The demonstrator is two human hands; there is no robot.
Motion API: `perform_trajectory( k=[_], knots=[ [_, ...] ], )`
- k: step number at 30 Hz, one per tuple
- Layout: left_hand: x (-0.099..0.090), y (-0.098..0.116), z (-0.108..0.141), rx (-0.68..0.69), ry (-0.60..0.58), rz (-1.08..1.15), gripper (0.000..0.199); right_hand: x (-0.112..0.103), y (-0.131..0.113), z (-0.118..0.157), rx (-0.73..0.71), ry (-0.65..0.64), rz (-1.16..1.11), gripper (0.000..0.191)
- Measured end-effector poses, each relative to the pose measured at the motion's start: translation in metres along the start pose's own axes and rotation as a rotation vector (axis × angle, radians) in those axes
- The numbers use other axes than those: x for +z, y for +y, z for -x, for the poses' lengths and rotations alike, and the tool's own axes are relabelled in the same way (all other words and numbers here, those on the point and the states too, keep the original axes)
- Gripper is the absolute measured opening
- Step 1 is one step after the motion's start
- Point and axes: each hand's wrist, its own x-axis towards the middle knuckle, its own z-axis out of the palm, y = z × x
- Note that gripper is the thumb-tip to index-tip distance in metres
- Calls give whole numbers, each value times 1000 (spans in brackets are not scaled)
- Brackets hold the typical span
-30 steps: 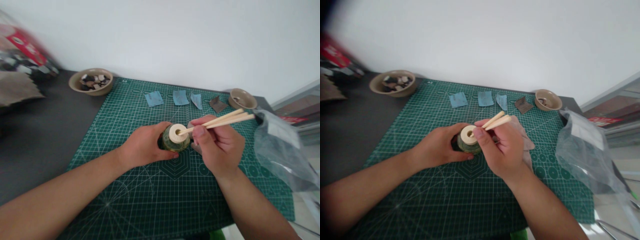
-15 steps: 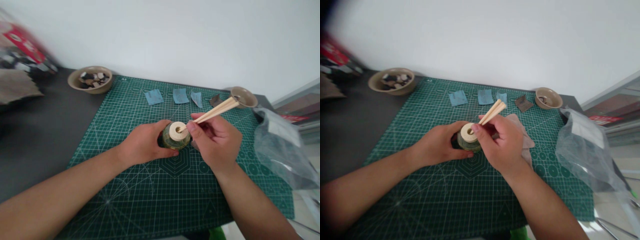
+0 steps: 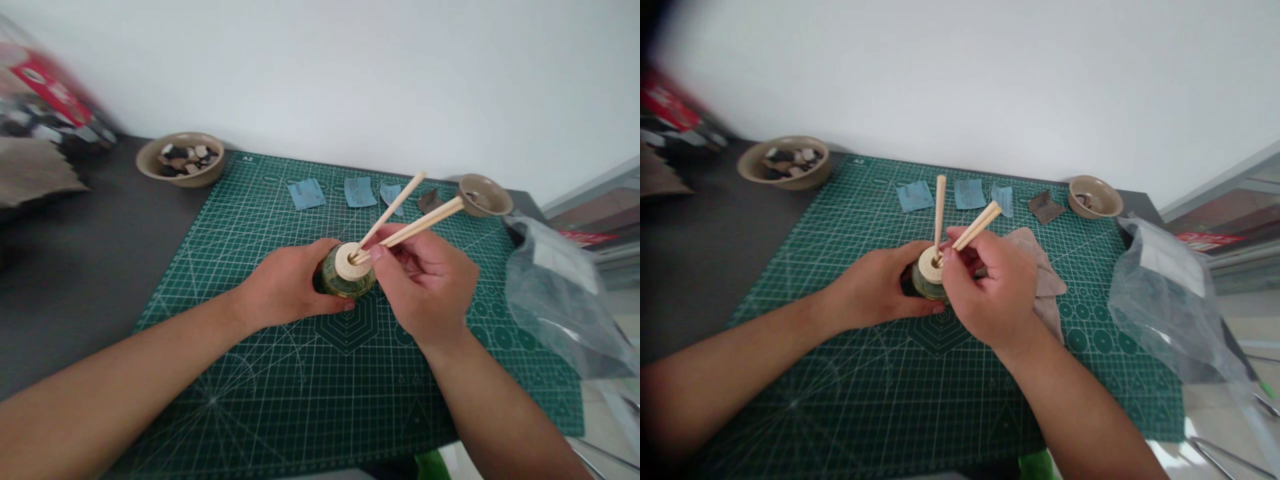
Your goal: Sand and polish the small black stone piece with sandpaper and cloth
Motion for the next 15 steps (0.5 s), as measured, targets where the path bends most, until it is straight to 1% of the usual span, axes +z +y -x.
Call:
perform_trajectory(
  k=[4,6,10,13,15],
  knots=[
    [1,-1,-1,-2,-3,-9,69,-4,0,-3,-29,1,134,11],
    [2,-2,-1,-10,-12,-25,70,-4,1,-5,-56,-1,170,13],
    [3,-3,0,-12,-29,-41,70,-1,1,-8,-74,-24,176,14],
    [0,0,-1,-14,-37,-41,67,1,0,-8,-59,-49,182,14],
    [-3,2,-1,-30,-59,-41,66,-1,-1,-7,-81,-38,188,14]
  ],
)
